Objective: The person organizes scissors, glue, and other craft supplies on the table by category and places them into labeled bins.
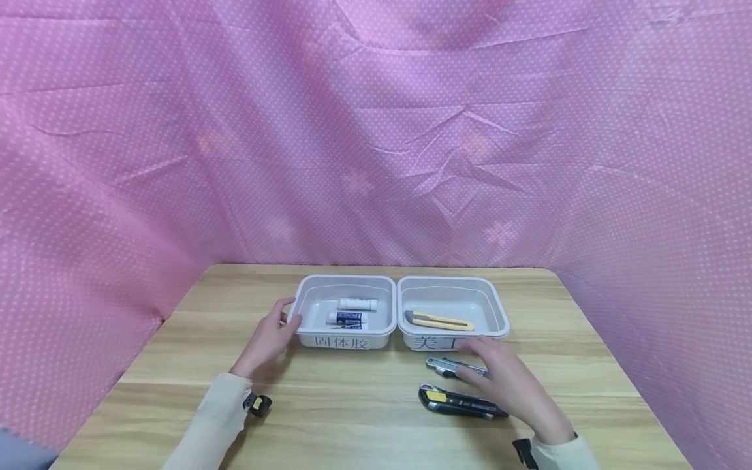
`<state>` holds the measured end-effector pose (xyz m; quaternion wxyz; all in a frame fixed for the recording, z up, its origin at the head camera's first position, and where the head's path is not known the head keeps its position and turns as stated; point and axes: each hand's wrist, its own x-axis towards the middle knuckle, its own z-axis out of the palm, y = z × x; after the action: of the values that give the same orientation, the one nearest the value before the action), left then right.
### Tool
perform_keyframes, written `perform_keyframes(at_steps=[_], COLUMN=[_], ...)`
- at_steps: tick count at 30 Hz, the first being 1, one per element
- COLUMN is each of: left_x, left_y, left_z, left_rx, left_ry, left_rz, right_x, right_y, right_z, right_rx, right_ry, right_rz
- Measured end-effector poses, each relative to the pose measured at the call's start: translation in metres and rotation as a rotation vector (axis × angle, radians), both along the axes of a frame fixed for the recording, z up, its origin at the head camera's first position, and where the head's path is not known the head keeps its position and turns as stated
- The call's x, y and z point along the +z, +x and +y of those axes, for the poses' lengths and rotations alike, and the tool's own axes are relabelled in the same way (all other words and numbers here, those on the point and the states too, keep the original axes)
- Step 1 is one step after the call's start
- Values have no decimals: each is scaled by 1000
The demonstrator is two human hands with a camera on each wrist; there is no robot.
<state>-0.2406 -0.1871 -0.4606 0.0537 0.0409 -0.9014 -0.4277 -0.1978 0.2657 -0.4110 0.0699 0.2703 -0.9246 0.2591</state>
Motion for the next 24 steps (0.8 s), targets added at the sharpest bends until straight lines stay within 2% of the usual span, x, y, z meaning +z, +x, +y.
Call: perform_keyframes(at_steps=[3,8,17,21,24], left_x=[0,-2,-3,-2,-2], left_y=[-1,-1,-2,-2,-2], left_z=[0,-1,-2,-1,-2], left_rx=[1,8,9,3,3], left_ry=[-6,-6,-9,-6,-11], left_rz=[1,6,-1,-2,7], right_x=[-6,-18,-37,-43,-45], right_y=[6,15,29,32,34], right_z=[6,12,16,18,17], right_rx=[-26,-15,-27,-35,-49], right_ry=[21,39,96,142,157], right_rz=[-21,16,20,-13,-71])
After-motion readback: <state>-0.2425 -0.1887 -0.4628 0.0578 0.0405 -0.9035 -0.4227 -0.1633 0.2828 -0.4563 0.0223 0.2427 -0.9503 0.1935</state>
